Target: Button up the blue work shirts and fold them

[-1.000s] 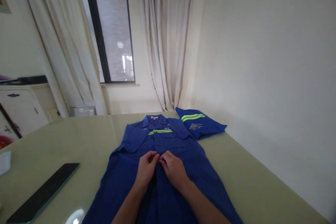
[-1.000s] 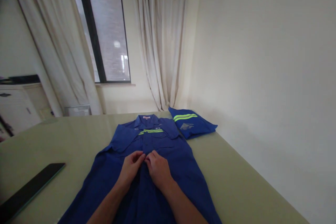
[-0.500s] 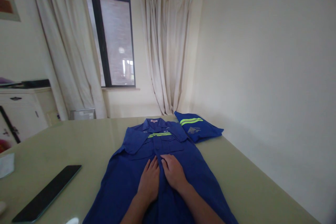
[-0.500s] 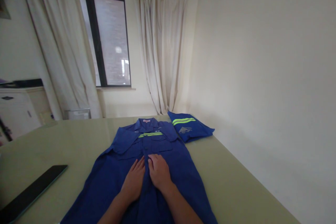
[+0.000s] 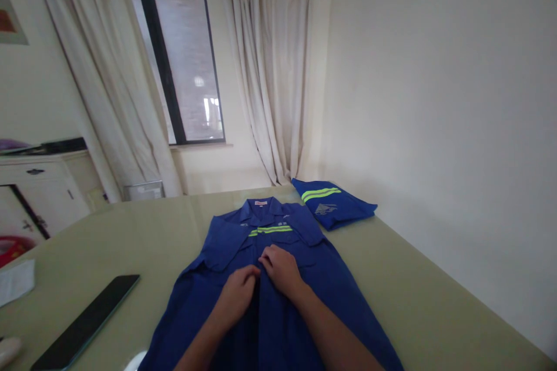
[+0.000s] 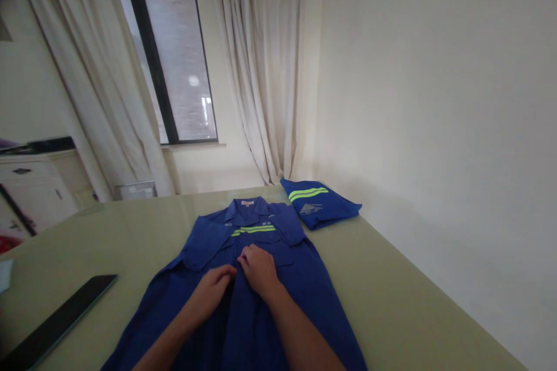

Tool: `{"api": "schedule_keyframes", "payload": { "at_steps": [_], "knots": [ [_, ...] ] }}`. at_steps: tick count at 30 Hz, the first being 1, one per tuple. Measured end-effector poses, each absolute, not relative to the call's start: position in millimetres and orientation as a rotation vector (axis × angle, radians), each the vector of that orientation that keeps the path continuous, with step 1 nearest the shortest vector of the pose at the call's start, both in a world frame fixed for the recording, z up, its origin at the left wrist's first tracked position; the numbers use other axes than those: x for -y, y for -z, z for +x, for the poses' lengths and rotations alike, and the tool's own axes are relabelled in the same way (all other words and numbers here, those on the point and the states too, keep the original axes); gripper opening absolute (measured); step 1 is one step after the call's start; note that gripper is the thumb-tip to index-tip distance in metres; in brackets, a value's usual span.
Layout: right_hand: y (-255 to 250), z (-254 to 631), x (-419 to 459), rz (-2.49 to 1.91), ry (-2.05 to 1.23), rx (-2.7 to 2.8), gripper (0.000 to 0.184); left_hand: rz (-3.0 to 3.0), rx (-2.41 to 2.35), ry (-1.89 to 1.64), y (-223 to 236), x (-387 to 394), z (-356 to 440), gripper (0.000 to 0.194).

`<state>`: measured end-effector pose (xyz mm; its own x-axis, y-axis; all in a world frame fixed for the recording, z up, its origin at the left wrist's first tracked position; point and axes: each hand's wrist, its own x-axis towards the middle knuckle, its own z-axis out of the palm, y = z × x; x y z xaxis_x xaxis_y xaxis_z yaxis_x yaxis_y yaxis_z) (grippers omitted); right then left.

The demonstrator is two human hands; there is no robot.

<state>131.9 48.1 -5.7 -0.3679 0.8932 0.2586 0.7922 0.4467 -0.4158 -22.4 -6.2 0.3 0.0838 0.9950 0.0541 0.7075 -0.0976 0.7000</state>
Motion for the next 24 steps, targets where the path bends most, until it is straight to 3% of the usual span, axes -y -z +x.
{"api": "schedule_keyframes", "payload": {
  "at_steps": [3,7,16,24],
  "knots": [
    [8,135,-50,-1.429,-0.33,2.228,0.015,1.566,-1.929,-0.794,-5,-35,-22,0.032],
    [7,138,-53,-1.425,-0.316,2.212,0.014,1.546,-2.013,-0.879,4,-60,-7,0.038],
    [7,138,-54,-1.432,-0.353,2.193,0.019,1.67,-1.918,-0.95,17,-59,-10,0.021],
    [7,141,-55,-1.396,-0.371,2.219,0.017,1.704,-1.816,-1.105,17,-51,-6,0.02]
  ]
}}
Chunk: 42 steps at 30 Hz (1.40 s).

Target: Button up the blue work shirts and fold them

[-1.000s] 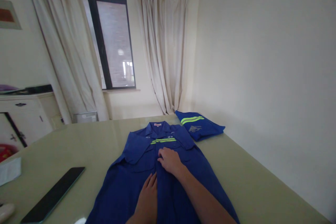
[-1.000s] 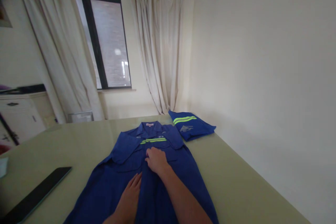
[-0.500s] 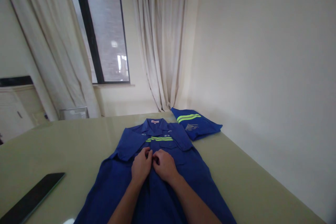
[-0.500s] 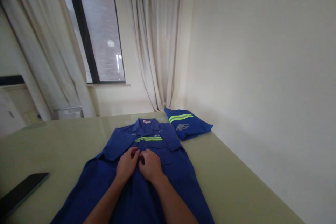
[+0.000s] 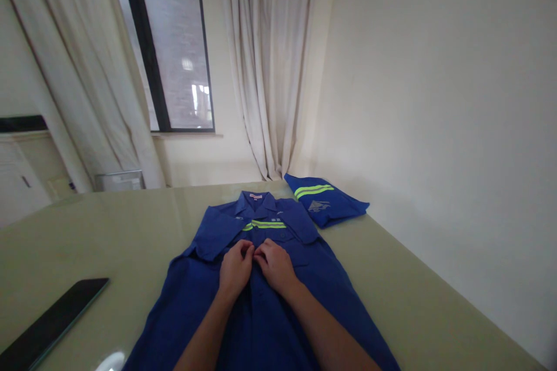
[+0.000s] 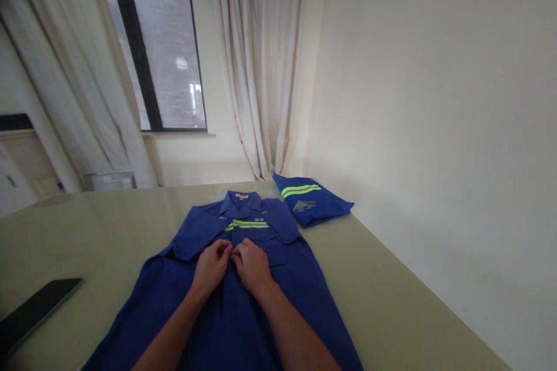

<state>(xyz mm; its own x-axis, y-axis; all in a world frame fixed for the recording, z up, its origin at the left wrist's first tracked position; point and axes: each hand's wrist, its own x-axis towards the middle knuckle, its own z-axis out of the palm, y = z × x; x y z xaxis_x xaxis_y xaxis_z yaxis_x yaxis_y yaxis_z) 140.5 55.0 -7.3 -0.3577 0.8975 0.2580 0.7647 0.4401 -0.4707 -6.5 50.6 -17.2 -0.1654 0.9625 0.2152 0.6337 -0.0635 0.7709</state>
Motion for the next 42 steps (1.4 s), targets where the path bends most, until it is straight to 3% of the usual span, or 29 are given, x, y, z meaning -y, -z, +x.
{"api": "schedule_keyframes", "payload": {
  "at_steps": [10,24,34,42],
  "knots": [
    [3,141,-53,-1.538,-0.293,2.15,0.018,1.737,-1.647,-1.237,16,-49,-5,0.022],
    [5,142,-54,-1.436,-0.436,2.113,0.016,1.934,-1.911,-1.072,21,-50,-2,0.022],
    [5,142,-59,-1.477,-0.466,2.006,0.015,1.858,-1.829,-1.128,27,-53,-6,0.019],
    [6,141,-58,-1.443,-0.364,2.049,0.008,1.843,-1.772,-1.157,26,-55,-9,0.03]
  ]
}}
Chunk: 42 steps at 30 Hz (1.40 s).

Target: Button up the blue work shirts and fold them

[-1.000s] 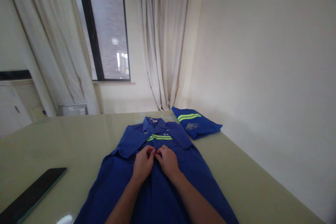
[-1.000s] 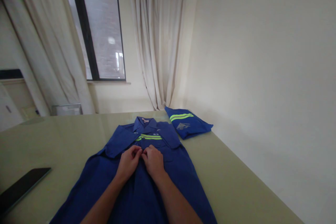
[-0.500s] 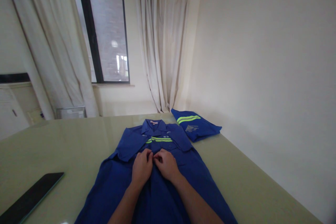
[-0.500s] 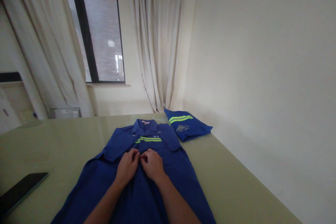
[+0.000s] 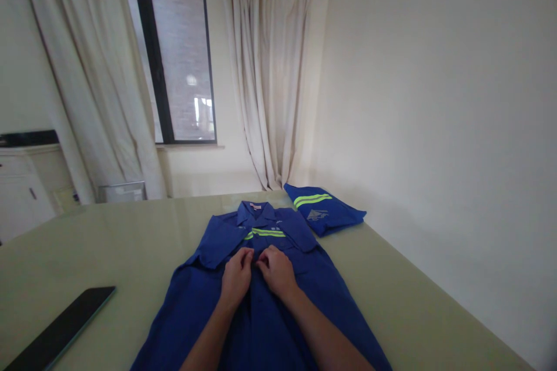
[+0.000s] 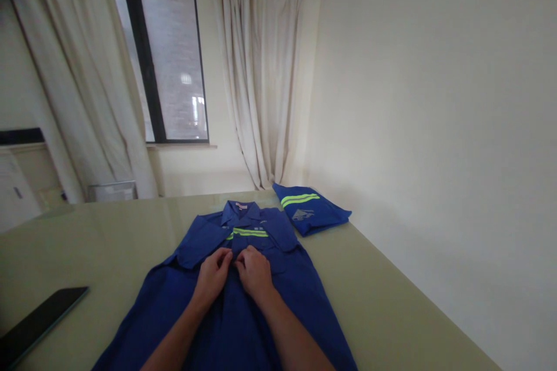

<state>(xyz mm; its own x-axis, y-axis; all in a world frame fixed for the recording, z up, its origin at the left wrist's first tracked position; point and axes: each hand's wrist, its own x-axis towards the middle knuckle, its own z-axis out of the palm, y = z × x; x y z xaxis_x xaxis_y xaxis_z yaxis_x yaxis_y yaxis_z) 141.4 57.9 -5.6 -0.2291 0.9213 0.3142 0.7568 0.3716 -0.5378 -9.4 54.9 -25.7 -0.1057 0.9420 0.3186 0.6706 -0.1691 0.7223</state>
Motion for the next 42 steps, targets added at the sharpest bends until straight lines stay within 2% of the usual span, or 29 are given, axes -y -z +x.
{"api": "schedule_keyframes", "payload": {
  "at_steps": [5,8,11,14,16,18,23,28,33,42],
  "knots": [
    [9,142,-59,-1.498,-0.395,1.911,0.01,1.974,-1.813,-1.08,22,-47,-4,0.036],
    [8,142,-59,-1.489,-0.374,1.92,0.021,2.208,-1.864,-0.81,21,-32,1,0.044],
    [2,139,-62,-1.669,-0.34,1.89,0.026,2.396,-1.89,-0.547,23,-9,3,0.049],
    [-7,132,-71,-1.815,-0.264,1.968,0.027,2.444,-1.91,-0.46,22,14,2,0.049],
    [-9,125,-75,-1.709,-0.207,2.109,0.027,2.444,-1.906,-0.426,17,24,-2,0.049],
    [-7,119,-78,-1.586,-0.179,2.185,0.018,2.419,-1.913,-0.406,8,25,-5,0.047],
    [5,116,-79,-1.583,-0.205,2.14,0.016,2.115,-2.032,-0.509,-15,-18,-6,0.033],
    [10,122,-80,-1.54,-0.231,2.117,0.013,1.887,-2.217,-0.625,-5,-62,3,0.035],
    [6,121,-77,-1.538,-0.142,2.155,0.021,1.891,-2.127,-0.77,8,-65,-2,0.024],
    [-4,118,-66,-1.544,0.003,2.259,0.026,1.725,-2.087,-1.03,9,-68,-7,0.027]
  ]
}}
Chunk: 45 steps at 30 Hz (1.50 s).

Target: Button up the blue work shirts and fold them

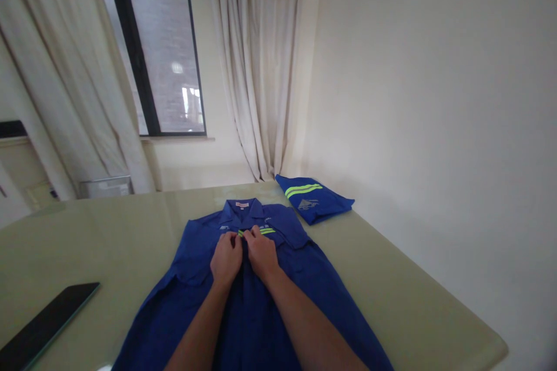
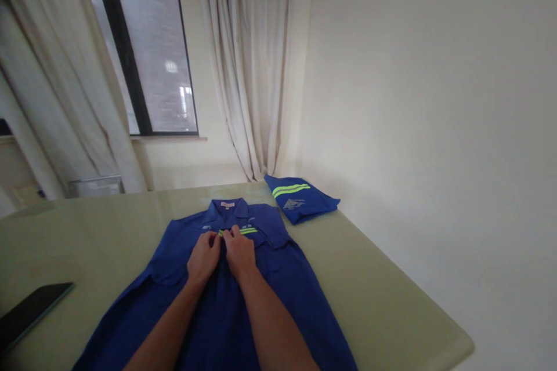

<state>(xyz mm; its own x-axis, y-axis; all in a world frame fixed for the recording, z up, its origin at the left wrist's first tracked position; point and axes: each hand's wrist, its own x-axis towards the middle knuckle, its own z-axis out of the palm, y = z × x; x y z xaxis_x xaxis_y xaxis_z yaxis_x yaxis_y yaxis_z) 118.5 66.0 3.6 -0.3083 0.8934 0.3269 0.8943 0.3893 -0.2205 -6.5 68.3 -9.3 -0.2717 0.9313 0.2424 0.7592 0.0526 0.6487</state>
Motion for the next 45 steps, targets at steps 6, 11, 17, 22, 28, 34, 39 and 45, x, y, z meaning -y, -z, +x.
{"api": "schedule_keyframes", "payload": {
  "at_steps": [6,11,17,22,28,34,39,45],
  "knots": [
    [-3.6,120.1,-66.7,-1.538,-0.013,2.28,0.027,1.774,-1.979,-1.067,7.1,-66.4,-7.7,0.02],
    [-6.6,120.9,-64.7,-1.469,0.037,2.308,0.028,1.675,-2.036,-1.033,5.7,-64.3,-7.4,0.025],
    [-4.6,120.0,-66.1,-1.471,0.052,2.318,0.028,1.664,-2.05,-0.966,6.4,-65.1,-6.8,0.028],
    [-0.7,119.5,-69.4,-1.52,0.011,2.297,0.027,1.707,-2.039,-0.923,6.7,-65.8,-6.7,0.026],
    [0.1,118.7,-70.9,-1.562,-0.001,2.276,0.026,1.724,-1.987,-0.928,3.9,-63.4,-7.3,0.021],
    [-0.6,118.9,-69.1,-1.571,0.024,2.253,0.024,1.756,-1.956,-0.899,3.2,-63.1,-10.3,0.018],
    [-1.7,118.0,-70.0,-1.622,0.019,2.212,0.023,1.789,-1.956,-0.855,5.4,-64.4,-12.4,0.017],
    [-2.4,119.0,-72.1,-1.575,-0.015,2.248,0.023,1.787,-1.981,-0.838,6.8,-64.6,-11.4,0.019]
  ]
}}
